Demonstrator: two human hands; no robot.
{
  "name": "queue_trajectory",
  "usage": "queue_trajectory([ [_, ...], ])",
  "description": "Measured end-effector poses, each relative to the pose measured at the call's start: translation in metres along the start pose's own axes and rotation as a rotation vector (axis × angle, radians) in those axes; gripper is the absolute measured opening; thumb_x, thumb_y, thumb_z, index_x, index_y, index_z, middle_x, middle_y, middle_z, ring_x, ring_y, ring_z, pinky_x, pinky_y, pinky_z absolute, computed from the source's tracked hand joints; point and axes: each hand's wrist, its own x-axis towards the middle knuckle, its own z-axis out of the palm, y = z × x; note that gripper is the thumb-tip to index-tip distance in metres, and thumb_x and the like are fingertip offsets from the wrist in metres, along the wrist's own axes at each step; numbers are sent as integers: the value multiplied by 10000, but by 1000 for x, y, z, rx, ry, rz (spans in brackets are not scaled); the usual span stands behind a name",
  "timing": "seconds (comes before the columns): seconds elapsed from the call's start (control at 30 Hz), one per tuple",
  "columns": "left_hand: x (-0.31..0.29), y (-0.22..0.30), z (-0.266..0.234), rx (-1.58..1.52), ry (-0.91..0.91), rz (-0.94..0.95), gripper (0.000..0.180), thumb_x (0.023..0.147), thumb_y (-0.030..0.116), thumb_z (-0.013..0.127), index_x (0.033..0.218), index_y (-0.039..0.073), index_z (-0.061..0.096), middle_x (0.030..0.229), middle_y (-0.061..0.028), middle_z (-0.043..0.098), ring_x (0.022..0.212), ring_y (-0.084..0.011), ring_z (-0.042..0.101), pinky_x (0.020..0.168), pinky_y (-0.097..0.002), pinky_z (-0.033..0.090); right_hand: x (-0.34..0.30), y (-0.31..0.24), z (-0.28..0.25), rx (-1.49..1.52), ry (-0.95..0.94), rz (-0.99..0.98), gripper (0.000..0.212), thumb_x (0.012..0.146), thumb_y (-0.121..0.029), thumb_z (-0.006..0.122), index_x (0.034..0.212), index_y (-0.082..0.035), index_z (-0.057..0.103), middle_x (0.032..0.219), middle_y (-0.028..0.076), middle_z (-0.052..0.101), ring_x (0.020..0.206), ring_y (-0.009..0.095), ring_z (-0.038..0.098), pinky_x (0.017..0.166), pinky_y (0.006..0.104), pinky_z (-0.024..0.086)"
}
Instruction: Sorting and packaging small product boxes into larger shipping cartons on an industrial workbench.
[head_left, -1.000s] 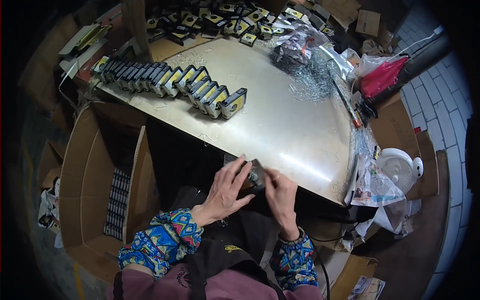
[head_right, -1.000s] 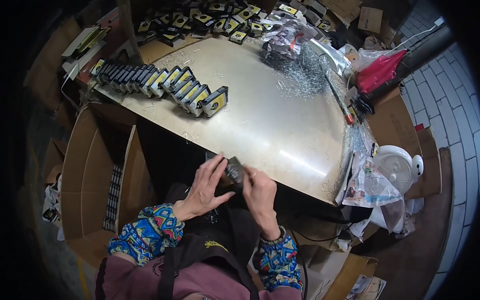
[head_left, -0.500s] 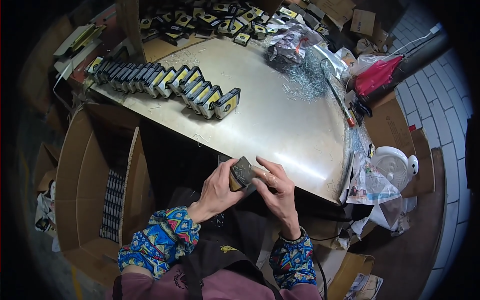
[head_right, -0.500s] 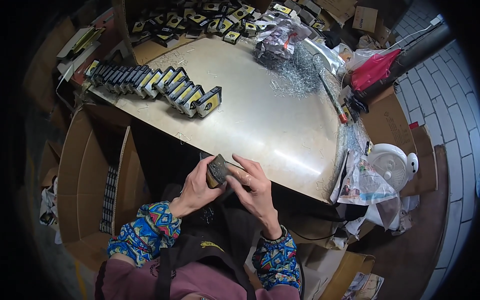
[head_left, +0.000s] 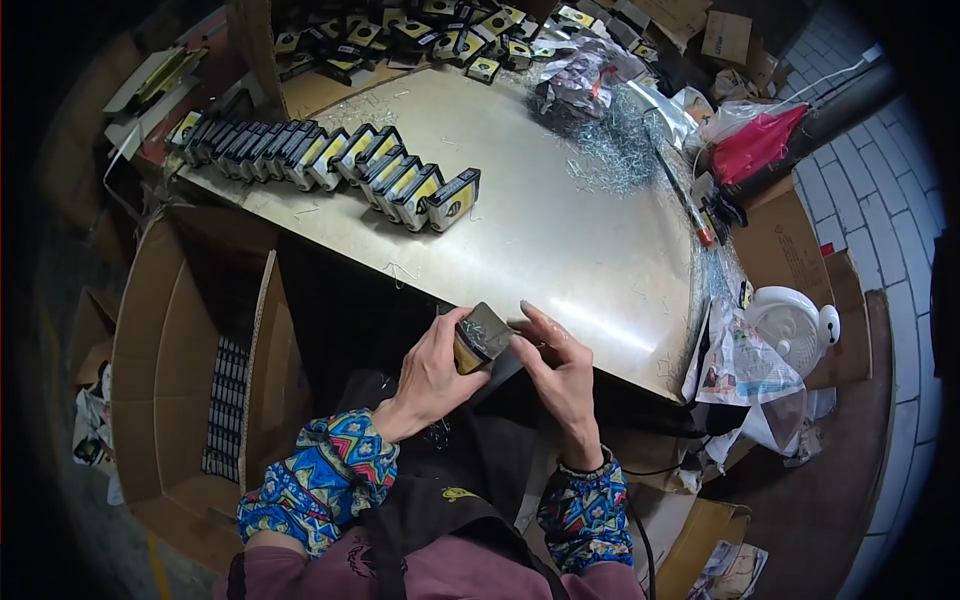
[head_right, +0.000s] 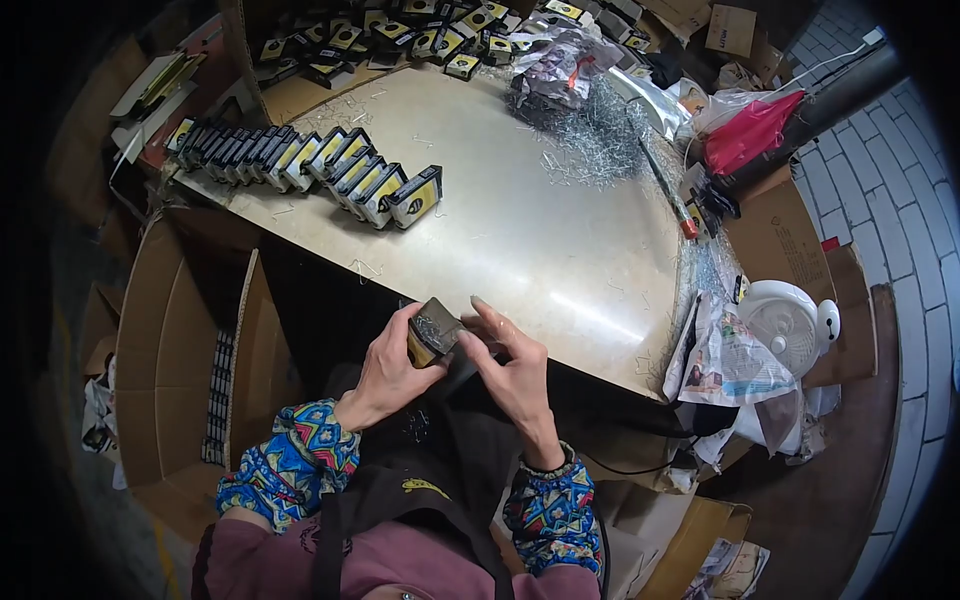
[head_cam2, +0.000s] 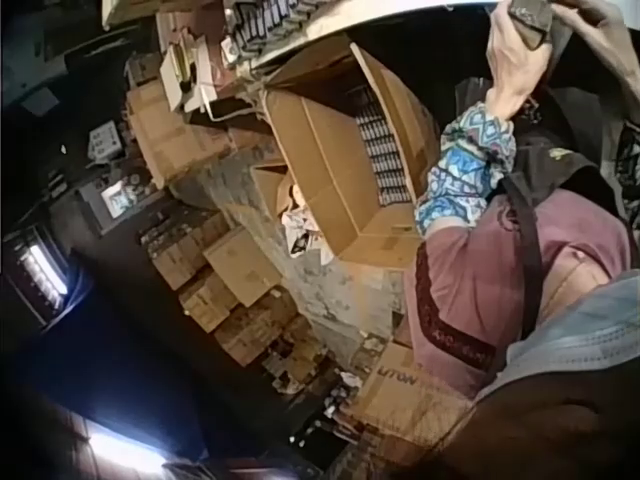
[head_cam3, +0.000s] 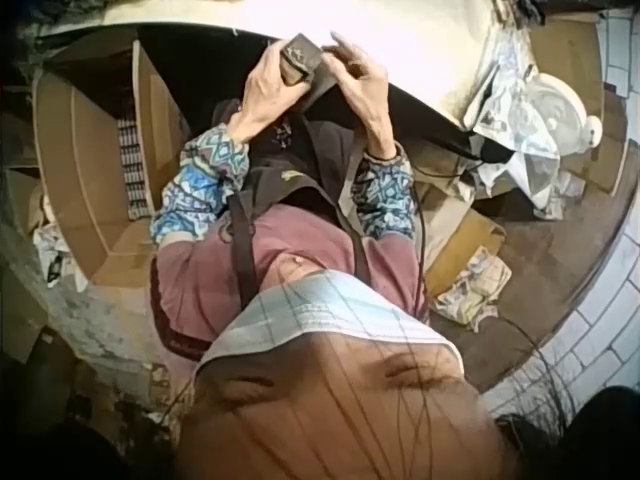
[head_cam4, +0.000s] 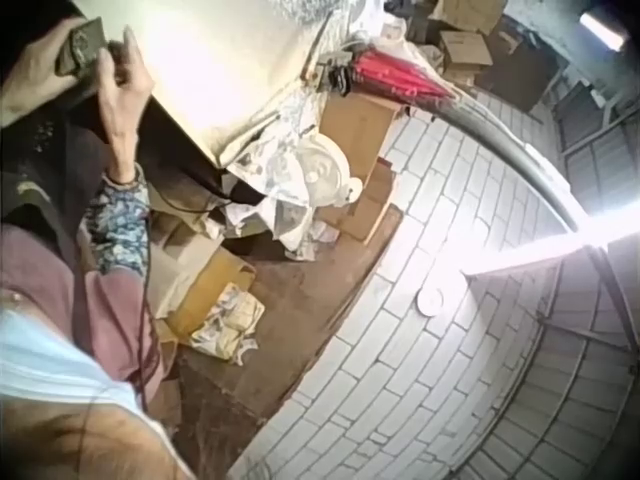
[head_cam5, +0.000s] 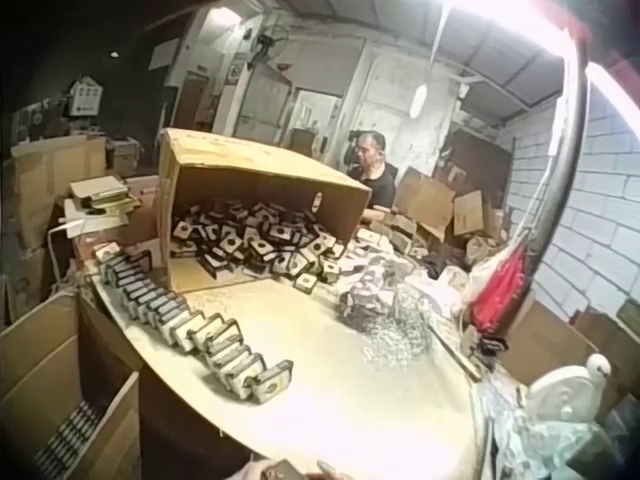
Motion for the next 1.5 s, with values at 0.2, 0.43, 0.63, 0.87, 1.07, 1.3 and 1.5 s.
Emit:
queue_trajectory([
  [0.2,1,4,0,-9,-55,30,787,690,89,794,1370,14,404,1203,-210,561,1090,-389,600,906,-416,510,0,7,-2,112,20,208,180,902,-73,714,1054,20,731,795,94,737,698,96,671,627,242,526],
  [0.43,2,4,-3,108,-50,86,800,671,73,775,1378,32,403,1135,-198,563,1042,-398,590,871,-448,505,2,-1,4,-339,167,-153,164,840,-93,777,981,-17,744,723,113,672,614,138,635,557,260,479],
  [0.63,2,3,-1,65,-38,41,768,713,87,784,1376,25,400,1165,-198,567,1083,-397,591,894,-429,506,5,-12,-1,-177,131,1,218,820,-83,802,1013,-8,735,768,52,622,627,95,563,562,238,449],
  [0.87,3,1,2,-238,-38,-104,762,742,121,810,1373,11,398,1175,-199,604,1085,-360,630,926,-389,508,-3,-6,-3,-92,-59,72,163,827,-85,794,966,-14,748,742,23,587,638,78,522,569,236,416],
  [1.07,1,2,-2,-105,-80,-37,744,727,104,774,1360,14,393,1227,-223,547,1103,-412,585,921,-437,499,6,-18,-3,-214,10,7,101,839,-41,773,929,1,753,788,23,615,696,82,562,590,227,437],
  [1.3,1,5,-1,72,-49,116,865,741,126,800,1461,13,335,1302,-203,476,1213,-363,487,1014,-411,428,15,10,-13,-368,54,90,183,906,-75,679,1025,55,729,738,84,720,671,111,668,627,242,526],
  [1.5,6,1,-4,48,-54,129,816,743,116,799,1427,-2,370,1285,-207,485,1181,-354,522,997,-395,451,18,4,-19,117,-78,397,280,908,-70,698,1154,65,679,884,104,731,743,112,676,705,252,548],
])
